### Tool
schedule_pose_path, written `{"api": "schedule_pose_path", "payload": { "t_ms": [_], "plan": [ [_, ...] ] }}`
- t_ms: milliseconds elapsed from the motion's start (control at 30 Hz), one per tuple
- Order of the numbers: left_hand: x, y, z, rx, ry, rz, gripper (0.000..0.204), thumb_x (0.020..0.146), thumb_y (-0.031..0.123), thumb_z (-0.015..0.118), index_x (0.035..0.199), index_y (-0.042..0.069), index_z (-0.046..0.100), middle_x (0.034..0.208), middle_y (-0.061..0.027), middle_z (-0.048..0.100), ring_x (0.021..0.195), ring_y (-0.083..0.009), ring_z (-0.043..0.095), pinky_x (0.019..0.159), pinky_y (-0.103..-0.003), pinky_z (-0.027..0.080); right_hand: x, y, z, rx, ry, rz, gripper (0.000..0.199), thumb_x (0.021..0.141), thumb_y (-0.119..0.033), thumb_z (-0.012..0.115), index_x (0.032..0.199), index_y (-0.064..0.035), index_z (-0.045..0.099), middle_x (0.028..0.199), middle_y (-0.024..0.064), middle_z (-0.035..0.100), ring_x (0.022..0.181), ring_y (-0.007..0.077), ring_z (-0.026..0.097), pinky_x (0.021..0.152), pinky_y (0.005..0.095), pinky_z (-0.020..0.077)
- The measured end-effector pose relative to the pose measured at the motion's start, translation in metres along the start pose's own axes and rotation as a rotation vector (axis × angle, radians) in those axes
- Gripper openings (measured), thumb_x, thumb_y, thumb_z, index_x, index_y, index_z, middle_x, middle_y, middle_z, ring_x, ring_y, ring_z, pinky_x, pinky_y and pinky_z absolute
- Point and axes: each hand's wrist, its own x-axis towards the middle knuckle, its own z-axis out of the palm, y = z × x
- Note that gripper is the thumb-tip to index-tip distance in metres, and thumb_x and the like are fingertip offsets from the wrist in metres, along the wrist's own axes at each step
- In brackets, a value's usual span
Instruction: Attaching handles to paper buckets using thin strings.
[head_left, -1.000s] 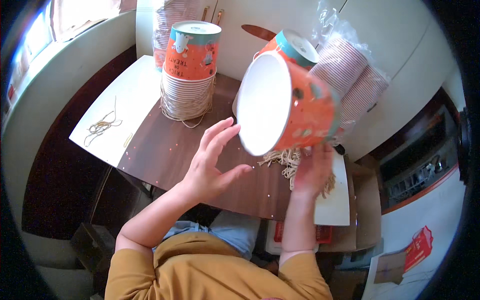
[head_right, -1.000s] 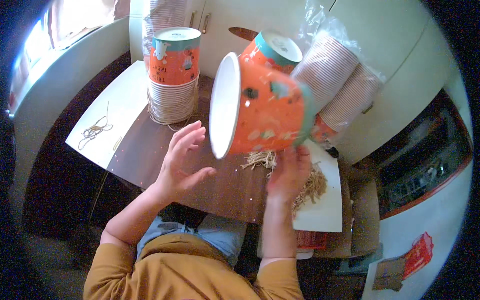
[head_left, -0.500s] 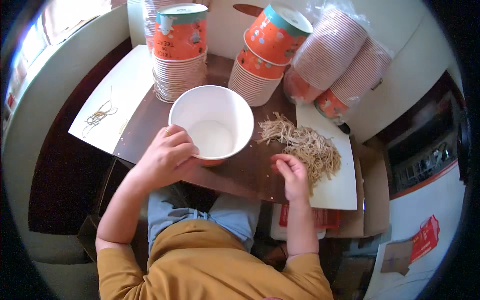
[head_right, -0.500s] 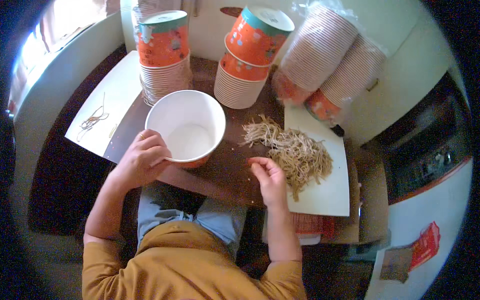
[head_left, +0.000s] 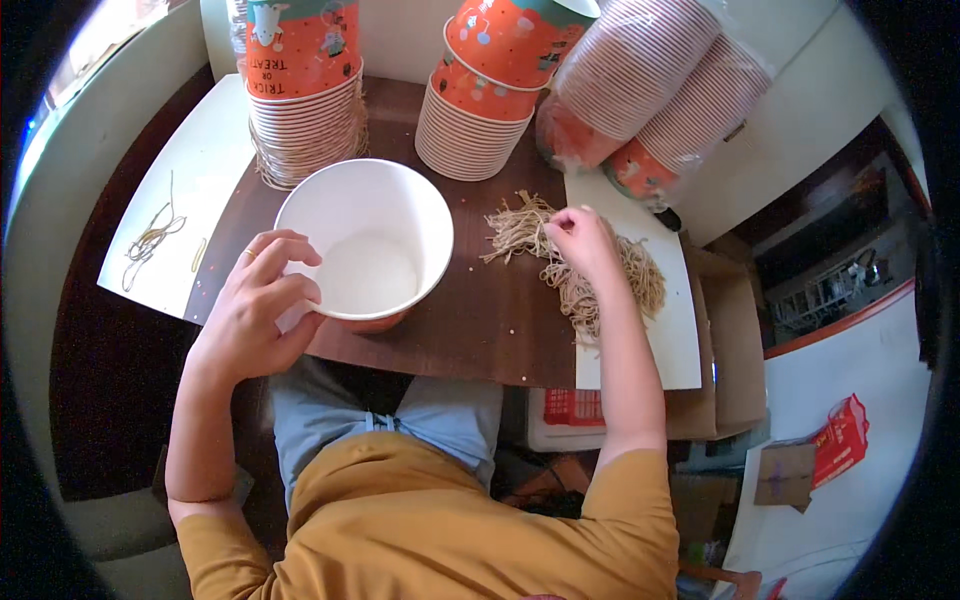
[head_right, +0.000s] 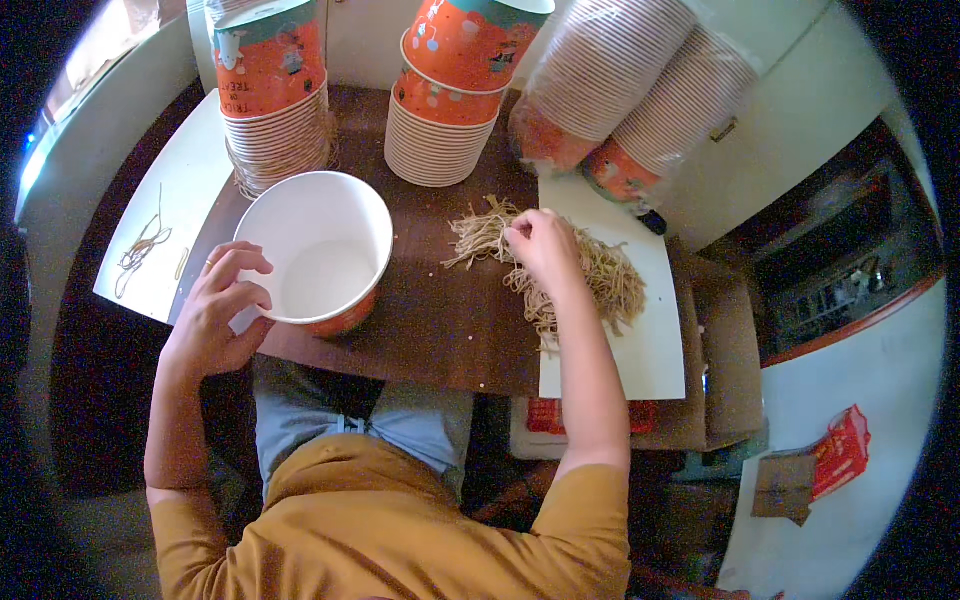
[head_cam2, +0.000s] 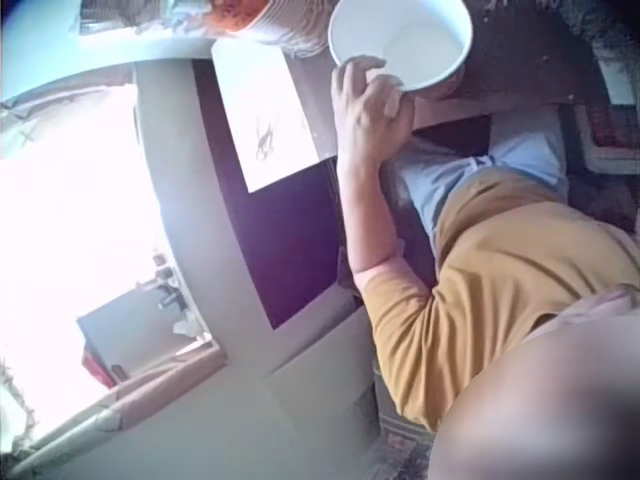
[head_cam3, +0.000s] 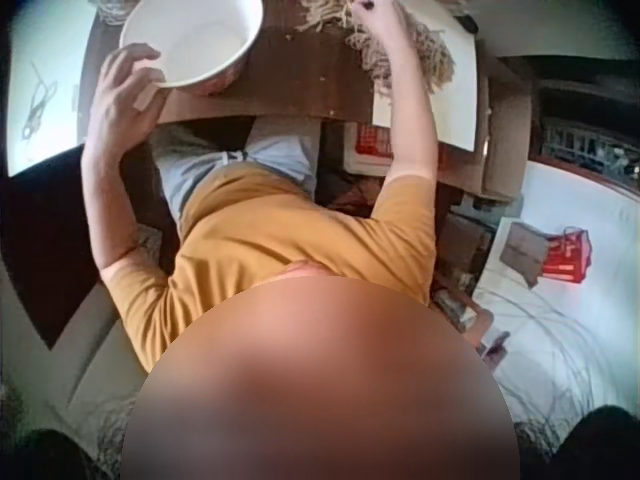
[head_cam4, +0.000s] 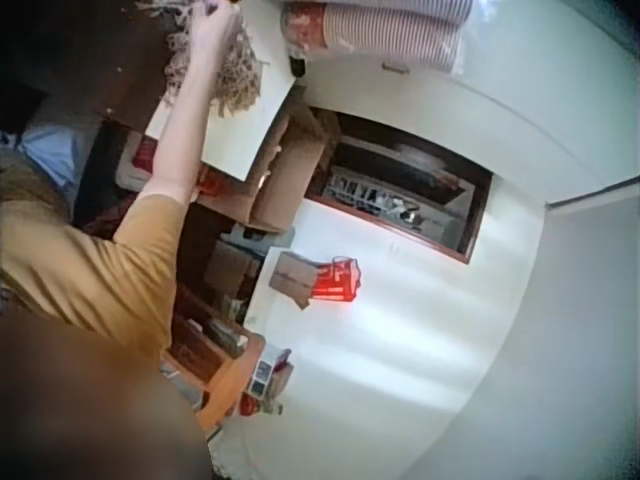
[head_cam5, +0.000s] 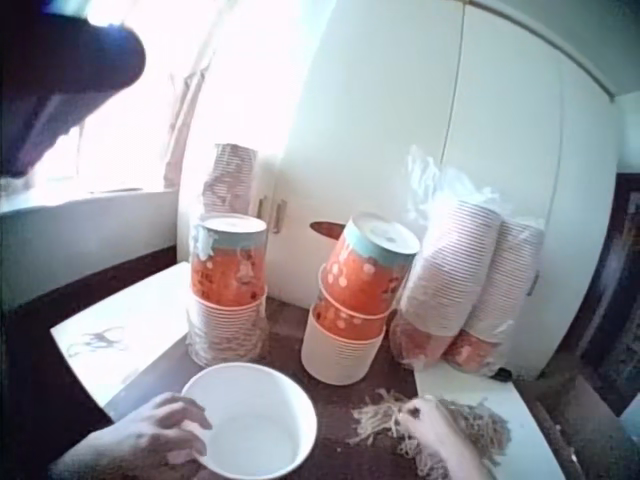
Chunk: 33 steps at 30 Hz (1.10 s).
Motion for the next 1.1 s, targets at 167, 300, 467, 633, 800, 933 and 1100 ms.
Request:
{"api": "schedule_pose_path", "payload": {
  "t_ms": [167,300,467,633,800,933,1100],
  "plan": [
    [0.004,-0.002,0.001,0.022,-0.007,0.002,0.027,0.058,0.004,0.07,0.083,0.007,0.06,0.11,-0.0119,0.057,0.112,-0.0362,0.051,0.094,-0.045,0.044,0.046,0.022,0.017,-0.205,-0.075,-0.162,0.017,0.075,-0.024,0.068,0.079,-0.0071,0.069,0.089,0.0143,0.064,0.086,0.0308,0.062,0.077,0.0396,0.0487],
    [0.004,0.006,-0.007,0.059,0.053,-0.045,0.037,0.057,0.008,0.07,0.093,0.007,0.063,0.119,-0.0139,0.055,0.115,-0.0371,0.05,0.096,-0.048,0.042,0.056,0.02,0.01,-0.082,-0.102,-0.171,0.015,0.075,-0.021,0.068,0.076,-0.0063,0.068,0.086,0.0141,0.064,0.083,0.0296,0.062,0.075,0.0383,0.0488],
    [0.008,0.006,-0.01,0.101,0.272,-0.01,0.038,0.059,0.008,0.073,0.096,0.007,0.064,0.117,-0.015,0.057,0.113,-0.0355,0.051,0.095,-0.047,0.042,0.056,-0.005,-0.034,0.581,-0.071,-0.079,0.011,0.086,-0.01,0.066,0.084,-0.0004,0.061,0.078,0.0009,0.062,0.068,0.0093,0.059,0.062,0.0247,0.0477],
    [0.03,0.025,-0.006,-0.131,0.319,0.065,0.035,0.066,0.009,0.076,0.098,0.007,0.065,0.105,-0.0119,0.062,0.101,-0.0312,0.058,0.088,-0.043,0.045,0.028,-0.079,-0.075,0.879,-0.234,-0.055,0.008,0.09,-0.009,0.061,0.092,-0.0024,0.058,0.084,0.0045,0.063,0.071,0.0104,0.059,0.067,0.0239,0.0495],
    [0.048,0.038,0.012,-0.348,0.395,-0.004,0.043,0.072,0.01,0.078,0.111,0.005,0.063,0.097,-0.012,0.064,0.082,-0.0242,0.065,0.066,-0.033,0.052,-0.021,-0.141,-0.079,0.779,-0.35,-0.253,0.009,0.089,-0.011,0.061,0.09,-0.003,0.059,0.082,0.0019,0.062,0.067,0.0044,0.051,0.062,0.0195,0.0423],
    [0.046,0.045,0.019,-0.43,0.329,0.016,0.028,0.077,0.009,0.074,0.103,0.003,0.066,0.083,-0.0107,0.065,0.071,-0.0235,0.064,0.059,-0.032,0.05,-0.055,-0.162,-0.074,0.877,-0.484,-0.227,0.01,0.089,-0.012,0.063,0.091,-0.0036,0.059,0.077,-0.0057,0.055,0.07,0.0019,0.048,0.061,0.0184,0.0388],
    [0.039,0.052,-0.001,-0.332,0.287,0.009,0.009,0.077,0.002,0.072,0.085,0.002,0.069,0.072,-0.0098,0.066,0.063,-0.0183,0.066,0.057,-0.028,0.051,-0.067,-0.177,-0.068,0.977,-0.508,-0.28,0.017,0.089,-0.01,0.062,0.102,-0.0012,0.056,0.084,-0.0023,0.056,0.072,0.0037,0.05,0.065,0.0193,0.0426]
  ]
}}
